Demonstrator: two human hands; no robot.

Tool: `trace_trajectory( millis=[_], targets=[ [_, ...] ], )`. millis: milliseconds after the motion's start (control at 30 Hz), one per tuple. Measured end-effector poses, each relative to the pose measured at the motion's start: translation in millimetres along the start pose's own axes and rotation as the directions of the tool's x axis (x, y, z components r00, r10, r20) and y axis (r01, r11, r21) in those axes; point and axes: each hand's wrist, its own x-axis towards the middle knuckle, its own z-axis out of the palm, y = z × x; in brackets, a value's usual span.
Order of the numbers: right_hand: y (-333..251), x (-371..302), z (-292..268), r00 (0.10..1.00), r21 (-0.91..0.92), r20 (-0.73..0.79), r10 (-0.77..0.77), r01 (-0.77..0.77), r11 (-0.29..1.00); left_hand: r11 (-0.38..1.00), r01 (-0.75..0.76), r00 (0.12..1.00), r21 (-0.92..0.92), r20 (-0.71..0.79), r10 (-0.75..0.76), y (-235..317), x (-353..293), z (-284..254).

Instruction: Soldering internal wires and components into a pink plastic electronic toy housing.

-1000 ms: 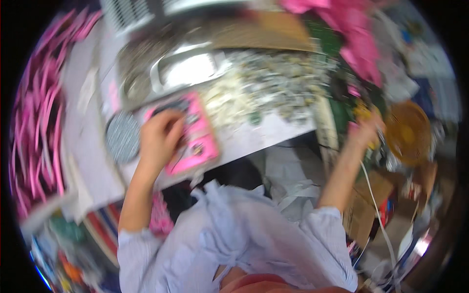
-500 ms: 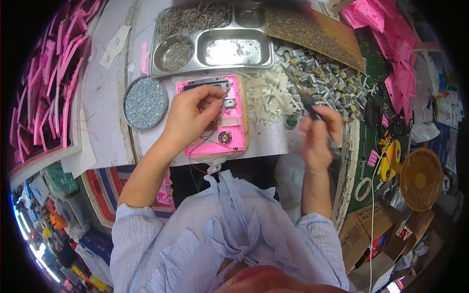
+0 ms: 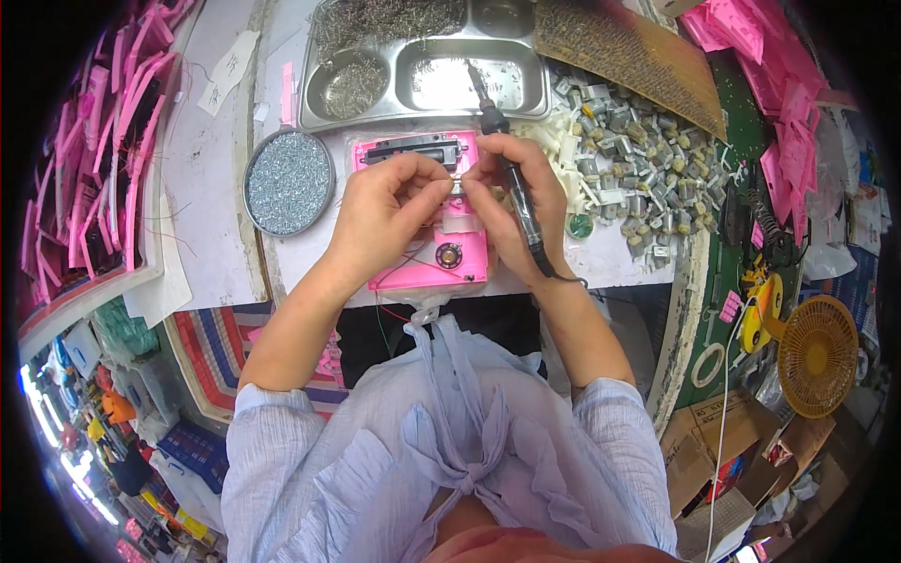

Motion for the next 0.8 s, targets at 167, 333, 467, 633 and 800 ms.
trace_trajectory(
  millis=[167,333,467,633,800],
  targets=[
    [-12,-7,-28,0.998,-0.160,-0.017,-0.052,0.048,0.986,0.841,-0.367,0.913,0.397,-0.019,0.408,0,-1,9],
    [-31,-41,-75,0.997,-0.128,-0.033,-0.063,0.059,0.990,0.555,-0.494,0.760,0.669,0.022,0.650,-13,6,11],
    [-28,-67,-79,0.998,0.015,0.000,0.057,-0.057,0.998,0.577,-0.499,0.777,0.647,0.039,0.628,-16,9,12],
    [-19,-70,-74,0.997,0.026,0.034,0.067,-0.068,0.997,0.559,-0.486,0.789,0.672,0.062,0.611,-15,7,11],
    [-17,-66,-70,0.995,0.039,0.048,0.085,-0.087,0.995,0.545,-0.480,0.786,0.687,0.062,0.615,-17,8,11]
  ],
)
